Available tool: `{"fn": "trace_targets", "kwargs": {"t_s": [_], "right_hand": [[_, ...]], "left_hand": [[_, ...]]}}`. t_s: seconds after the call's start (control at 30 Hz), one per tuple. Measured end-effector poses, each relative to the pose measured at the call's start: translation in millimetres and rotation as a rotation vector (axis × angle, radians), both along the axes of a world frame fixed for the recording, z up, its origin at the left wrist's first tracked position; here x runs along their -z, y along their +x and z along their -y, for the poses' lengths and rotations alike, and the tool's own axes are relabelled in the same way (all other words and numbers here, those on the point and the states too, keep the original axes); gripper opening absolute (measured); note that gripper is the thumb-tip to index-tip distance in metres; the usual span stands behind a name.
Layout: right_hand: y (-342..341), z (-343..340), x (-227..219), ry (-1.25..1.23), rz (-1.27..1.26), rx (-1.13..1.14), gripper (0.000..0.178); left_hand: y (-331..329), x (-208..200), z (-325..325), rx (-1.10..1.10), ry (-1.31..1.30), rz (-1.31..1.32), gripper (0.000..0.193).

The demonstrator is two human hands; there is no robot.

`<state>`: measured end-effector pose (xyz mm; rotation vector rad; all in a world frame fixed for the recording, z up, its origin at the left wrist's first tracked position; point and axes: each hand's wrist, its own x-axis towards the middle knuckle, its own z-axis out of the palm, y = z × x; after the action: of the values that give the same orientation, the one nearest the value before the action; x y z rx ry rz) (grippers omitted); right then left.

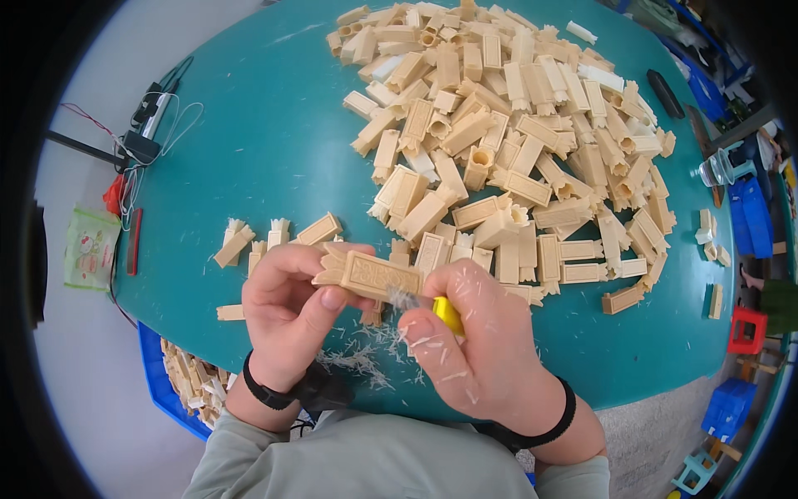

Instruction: The person uses a small yellow utility knife to carve and smooth the edges of small rectangular wooden blocks. They pick up blocks from a large pile on a green table, carefully shave off excess material, and place the finished pieces into a blue bin. The process is repetitive, focusing on refining the shape of each block individually.

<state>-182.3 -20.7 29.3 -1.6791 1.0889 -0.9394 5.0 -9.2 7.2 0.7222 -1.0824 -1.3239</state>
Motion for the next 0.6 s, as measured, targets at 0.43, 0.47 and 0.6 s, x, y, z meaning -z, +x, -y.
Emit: {"fn": "trace_targets", "kwargs": {"t_s": [0.43,0.47,0.6], "right_hand": [[11.4,-4.3,8.4,-0.236,-0.134,-0.084,0.026],[11.5,-4.1,9.0,-0.245,-0.138,-0.084,0.026],[13.1,-4.2,9.3,-0.266,-0.16,-0.081,0.026]], "left_hand": [[-4.2,6.7,-6.1,-0.38,-0.372,0.63,0.027],[-4.4,5.6,-6.4,-0.382,-0.381,0.646,0.027],[-3.9,5.8,-6.8,-0.412,-0.444,0.703,0.028]]}}
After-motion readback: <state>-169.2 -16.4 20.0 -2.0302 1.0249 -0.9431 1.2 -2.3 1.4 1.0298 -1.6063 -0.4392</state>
